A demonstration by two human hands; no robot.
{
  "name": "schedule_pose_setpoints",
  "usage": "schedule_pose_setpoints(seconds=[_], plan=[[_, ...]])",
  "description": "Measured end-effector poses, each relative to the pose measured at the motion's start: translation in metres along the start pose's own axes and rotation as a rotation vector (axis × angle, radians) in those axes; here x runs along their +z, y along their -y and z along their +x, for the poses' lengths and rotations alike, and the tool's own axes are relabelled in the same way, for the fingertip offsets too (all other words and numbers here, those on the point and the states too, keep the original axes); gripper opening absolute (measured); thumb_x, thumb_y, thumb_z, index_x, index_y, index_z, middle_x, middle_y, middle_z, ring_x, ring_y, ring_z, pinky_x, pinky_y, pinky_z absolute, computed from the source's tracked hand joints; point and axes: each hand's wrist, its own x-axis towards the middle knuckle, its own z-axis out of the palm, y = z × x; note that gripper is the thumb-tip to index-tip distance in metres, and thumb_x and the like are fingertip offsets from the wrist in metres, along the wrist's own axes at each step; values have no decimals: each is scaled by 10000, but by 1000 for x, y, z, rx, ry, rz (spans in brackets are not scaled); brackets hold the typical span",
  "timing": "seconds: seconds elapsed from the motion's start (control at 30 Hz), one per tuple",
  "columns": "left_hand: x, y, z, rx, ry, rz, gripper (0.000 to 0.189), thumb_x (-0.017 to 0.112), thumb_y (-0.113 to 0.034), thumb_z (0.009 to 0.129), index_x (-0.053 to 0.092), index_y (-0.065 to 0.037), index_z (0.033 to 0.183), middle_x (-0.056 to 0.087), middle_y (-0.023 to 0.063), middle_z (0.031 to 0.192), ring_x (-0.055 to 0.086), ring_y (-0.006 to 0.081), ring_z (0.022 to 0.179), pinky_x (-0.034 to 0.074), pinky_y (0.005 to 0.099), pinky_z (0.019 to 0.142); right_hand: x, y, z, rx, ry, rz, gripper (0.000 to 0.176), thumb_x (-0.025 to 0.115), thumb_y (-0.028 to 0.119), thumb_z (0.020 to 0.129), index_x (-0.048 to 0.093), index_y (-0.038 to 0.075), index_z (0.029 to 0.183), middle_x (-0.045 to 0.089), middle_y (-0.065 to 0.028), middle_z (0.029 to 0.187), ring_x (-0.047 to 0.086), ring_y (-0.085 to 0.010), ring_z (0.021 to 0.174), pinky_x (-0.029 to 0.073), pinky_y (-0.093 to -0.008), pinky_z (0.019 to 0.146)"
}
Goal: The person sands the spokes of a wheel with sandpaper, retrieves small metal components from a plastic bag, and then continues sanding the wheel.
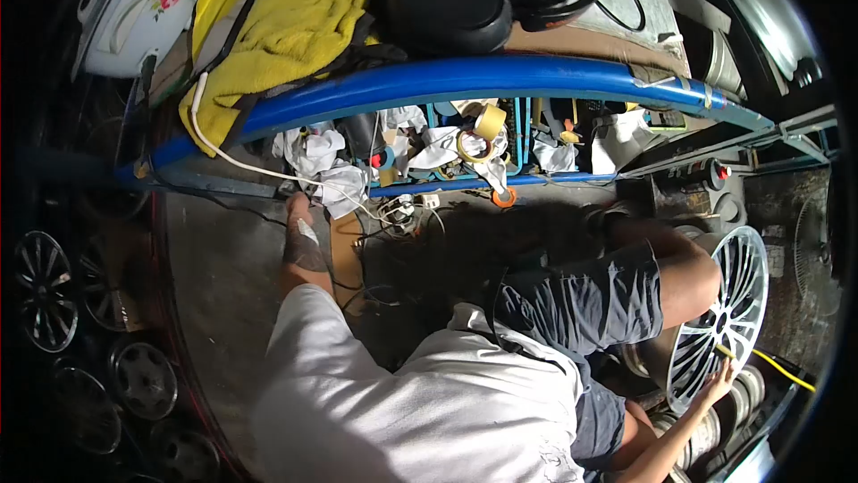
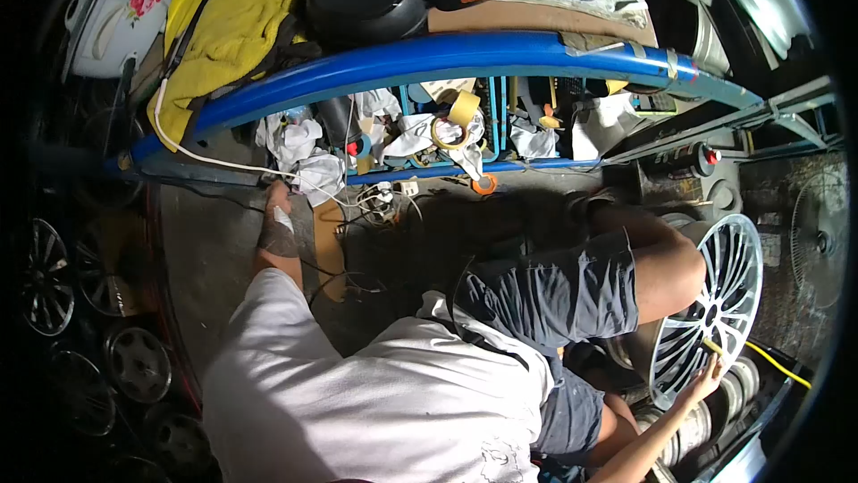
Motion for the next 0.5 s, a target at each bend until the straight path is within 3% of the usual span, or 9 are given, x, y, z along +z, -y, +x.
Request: schedule_pose_setpoints(seconds=[0.03, 0.1, 0.13, 0.17, 0.23, 0.3, 0.33, 0.5], plan=[[2, -3, -2, 44, 17, -4, 295, 598, -151, 978, 657, -10, 1230, 669, 104, 1133, 629, 198, 1023, 518, 380, 873, 8, -3, 0, -42, -49, -16, 186, 733, 242, 970, 681, 108, 1087, 548, 88, 810, 353, 8, 554, 257, -195, 472], [-3, -15, 6, 136, 78, -86, 288, 603, -129, 971, 678, 14, 1210, 676, 107, 1128, 627, 183, 1027, 516, 356, 875, -11, -26, 22, -3, 102, -39, 202, 729, 253, 978, 672, 107, 1105, 550, 87, 831, 362, 11, 573, 262, -189, 479], [-9, -19, 20, 182, 116, -139, 285, 605, -118, 967, 688, 26, 1199, 679, 109, 1125, 627, 175, 1029, 515, 344, 875, -2, -15, 18, -17, 76, -26, 212, 723, 263, 987, 664, 104, 1114, 546, 87, 814, 346, 10, 559, 260, -187, 476], [-14, -29, 35, 221, 122, -207, 313, 659, -101, 949, 695, 1, 1242, 690, 66, 1111, 629, 164, 1017, 506, 337, 905, 0, -8, 17, -21, 83, -26, 214, 719, 257, 989, 668, 101, 1126, 541, 85, 789, 333, 8, 541, 257, -184, 467], [-5, -94, -32, 365, 54, -327, 309, 685, -125, 961, 700, -8, 1247, 696, 44, 1113, 627, 150, 1025, 493, 319, 927, -6, -8, 26, -18, 63, -3, 223, 708, 249, 996, 673, 97, 1155, 534, 86, 767, 327, 8, 527, 254, -184, 455], [-13, -121, -29, 551, 122, -432, 280, 663, -105, 987, 696, 3, 1244, 682, 50, 1186, 622, 152, 1060, 482, 307, 944, -10, -11, 34, -6, 78, 9, 241, 688, 230, 1008, 670, 88, 1203, 567, 78, 788, 325, 8, 532, 251, -186, 459], [-14, -149, -56, 551, 99, -330, 273, 635, -67, 996, 676, -3, 1258, 656, 54, 1242, 614, 169, 1107, 482, 301, 985, -13, -16, 36, -7, 97, 5, 245, 686, 229, 1009, 667, 85, 1206, 580, 70, 810, 325, 7, 538, 255, -188, 465], [-41, -207, -35, 475, 519, -523, 239, 575, -8, 1012, 604, -11, 1249, 632, 63, 1234, 598, 180, 1156, 474, 285, 1049, -10, -43, 37, 34, 69, 16, 239, 680, 226, 1015, 660, 75, 1199, 628, 53, 924, 332, 7, 562, 267, -189, 482]])
